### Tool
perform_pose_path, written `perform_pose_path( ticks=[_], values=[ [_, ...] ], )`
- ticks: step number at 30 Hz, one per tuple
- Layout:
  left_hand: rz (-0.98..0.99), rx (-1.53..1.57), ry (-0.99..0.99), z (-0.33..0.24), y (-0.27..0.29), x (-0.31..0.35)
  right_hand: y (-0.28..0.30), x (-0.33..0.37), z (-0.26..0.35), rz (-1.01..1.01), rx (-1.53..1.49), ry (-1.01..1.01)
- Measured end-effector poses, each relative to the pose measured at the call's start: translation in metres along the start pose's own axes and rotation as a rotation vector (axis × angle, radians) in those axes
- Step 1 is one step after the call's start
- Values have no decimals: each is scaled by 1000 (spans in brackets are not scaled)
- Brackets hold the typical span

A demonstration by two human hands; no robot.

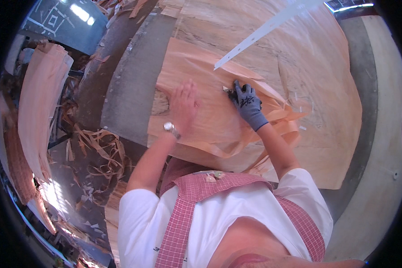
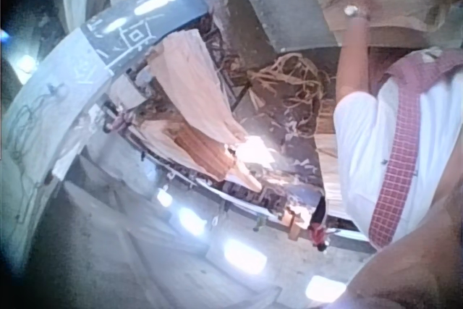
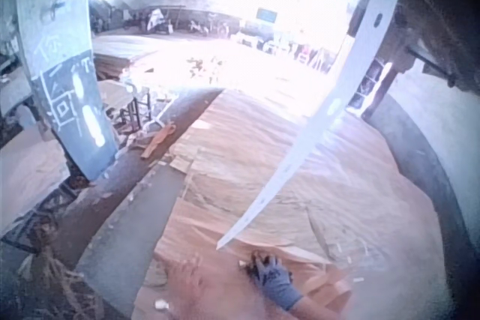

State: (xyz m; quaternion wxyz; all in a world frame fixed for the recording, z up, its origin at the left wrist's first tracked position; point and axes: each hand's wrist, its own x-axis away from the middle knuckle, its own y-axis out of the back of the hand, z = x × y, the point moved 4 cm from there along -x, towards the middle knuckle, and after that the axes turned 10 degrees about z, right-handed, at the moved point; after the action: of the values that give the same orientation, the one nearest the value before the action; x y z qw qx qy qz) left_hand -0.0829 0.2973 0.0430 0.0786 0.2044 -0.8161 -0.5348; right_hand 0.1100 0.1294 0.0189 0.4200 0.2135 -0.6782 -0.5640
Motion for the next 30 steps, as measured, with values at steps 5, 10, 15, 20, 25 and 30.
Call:
perform_pose_path(
  ticks=[5, 10, 15, 20, 25, 30],
  values=[
    [0, -23, 2, 53, -14, -12, 39, -6, 17, -123, -180, 90],
    [16, -1, 16, 51, -7, -20, 36, -85, 22, -54, -953, 224],
    [46, 29, 12, 56, -3, -19, 25, -121, 19, 255, -1345, -196],
    [-40, 45, 12, 77, 0, -18, 3, -129, 30, 148, -1468, -96],
    [-38, 43, 33, 121, 22, -16, 21, -127, 54, -155, -934, 205],
    [90, 112, -24, 134, 35, -17, 43, -81, 154, -30, -228, 627]
  ],
)
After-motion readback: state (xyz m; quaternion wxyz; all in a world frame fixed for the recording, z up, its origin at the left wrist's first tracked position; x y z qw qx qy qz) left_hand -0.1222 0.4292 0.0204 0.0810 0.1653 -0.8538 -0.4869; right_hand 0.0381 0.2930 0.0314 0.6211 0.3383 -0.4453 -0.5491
